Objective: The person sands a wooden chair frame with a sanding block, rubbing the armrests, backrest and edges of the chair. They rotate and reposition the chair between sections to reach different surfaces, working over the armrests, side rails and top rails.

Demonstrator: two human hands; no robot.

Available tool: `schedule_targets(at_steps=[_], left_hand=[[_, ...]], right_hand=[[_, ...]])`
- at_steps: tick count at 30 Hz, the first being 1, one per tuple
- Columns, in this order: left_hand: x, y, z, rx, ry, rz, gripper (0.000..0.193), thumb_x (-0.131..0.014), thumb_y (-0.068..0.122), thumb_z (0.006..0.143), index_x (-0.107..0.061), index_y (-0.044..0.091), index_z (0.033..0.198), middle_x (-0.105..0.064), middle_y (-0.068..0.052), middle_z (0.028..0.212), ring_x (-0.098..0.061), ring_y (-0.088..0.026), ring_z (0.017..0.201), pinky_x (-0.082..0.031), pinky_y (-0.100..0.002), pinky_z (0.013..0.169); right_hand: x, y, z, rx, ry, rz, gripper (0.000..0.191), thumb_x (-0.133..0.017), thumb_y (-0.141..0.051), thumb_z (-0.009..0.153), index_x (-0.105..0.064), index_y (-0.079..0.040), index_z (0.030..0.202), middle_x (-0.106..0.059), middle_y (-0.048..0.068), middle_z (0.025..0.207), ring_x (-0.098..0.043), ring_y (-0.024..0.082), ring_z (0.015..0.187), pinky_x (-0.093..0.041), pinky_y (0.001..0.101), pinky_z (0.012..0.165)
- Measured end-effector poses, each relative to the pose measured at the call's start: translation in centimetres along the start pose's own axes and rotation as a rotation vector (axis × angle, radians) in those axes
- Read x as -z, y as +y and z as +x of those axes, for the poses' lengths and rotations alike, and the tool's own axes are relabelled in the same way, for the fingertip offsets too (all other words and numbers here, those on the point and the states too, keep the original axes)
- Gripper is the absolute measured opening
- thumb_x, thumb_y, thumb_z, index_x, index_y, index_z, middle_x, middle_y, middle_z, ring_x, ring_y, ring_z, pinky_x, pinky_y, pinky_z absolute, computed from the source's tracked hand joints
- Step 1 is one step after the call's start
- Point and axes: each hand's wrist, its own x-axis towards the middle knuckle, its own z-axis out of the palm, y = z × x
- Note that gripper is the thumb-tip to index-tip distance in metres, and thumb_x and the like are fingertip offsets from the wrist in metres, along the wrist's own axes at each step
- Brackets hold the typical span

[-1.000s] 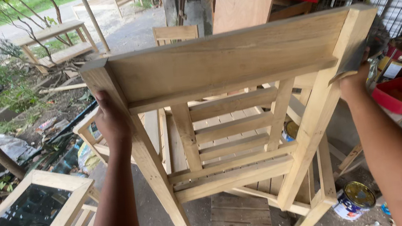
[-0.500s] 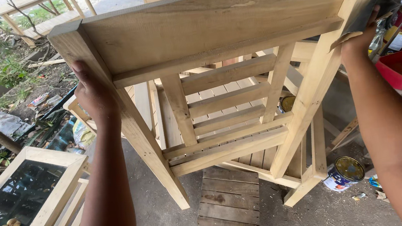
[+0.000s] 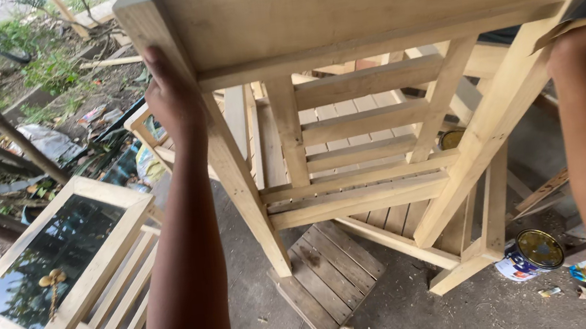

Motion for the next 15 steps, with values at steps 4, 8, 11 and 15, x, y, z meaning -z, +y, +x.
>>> schedule_targets(at_steps=[4,8,11,15], left_hand=[[-0.2,1.0,-0.5,-0.062,0.004,-0.011,0.094,-0.034,0.077,0.095,-0.076,-0.006,0.098,-0.074,-0.011,0.081,-0.068,-0.018,0.076,-0.054,-0.033,0.071],[-0.4,1.4,-0.9,-0.034,-0.008,-0.039,0.092,-0.035,0.074,0.097,-0.075,-0.008,0.095,-0.070,-0.011,0.080,-0.062,-0.018,0.075,-0.051,-0.034,0.071],[-0.7,1.3,-1.1,-0.008,-0.012,0.003,0.089,-0.033,0.072,0.098,-0.073,-0.007,0.088,-0.068,-0.011,0.074,-0.060,-0.018,0.071,-0.051,-0.034,0.069],[-1.1,1.4,-1.5,-0.031,0.000,-0.067,0.084,-0.039,0.072,0.097,-0.073,-0.004,0.088,-0.071,-0.009,0.078,-0.063,-0.017,0.074,-0.052,-0.033,0.071]], right_hand=[[0.2,-0.1,-0.1,-0.127,-0.013,-0.078,0.074,-0.027,-0.057,0.103,-0.038,-0.008,0.157,-0.043,0.015,0.159,-0.043,0.029,0.146,-0.040,0.0448,0.126],[-0.1,-0.2,-0.3,-0.117,-0.002,-0.210,0.074,-0.025,-0.056,0.103,-0.043,-0.007,0.156,-0.048,0.015,0.156,-0.047,0.028,0.144,-0.040,0.0433,0.120],[-0.5,-0.5,-0.4,-0.135,0.017,-0.250,0.072,-0.025,-0.055,0.104,-0.043,-0.008,0.156,-0.049,0.014,0.155,-0.048,0.026,0.143,-0.044,0.0424,0.122],[-0.9,-1.1,-0.4,-0.094,-0.015,-0.267,0.071,-0.024,-0.054,0.106,-0.042,-0.009,0.157,-0.051,0.015,0.158,-0.049,0.026,0.144,-0.043,0.0418,0.122]])
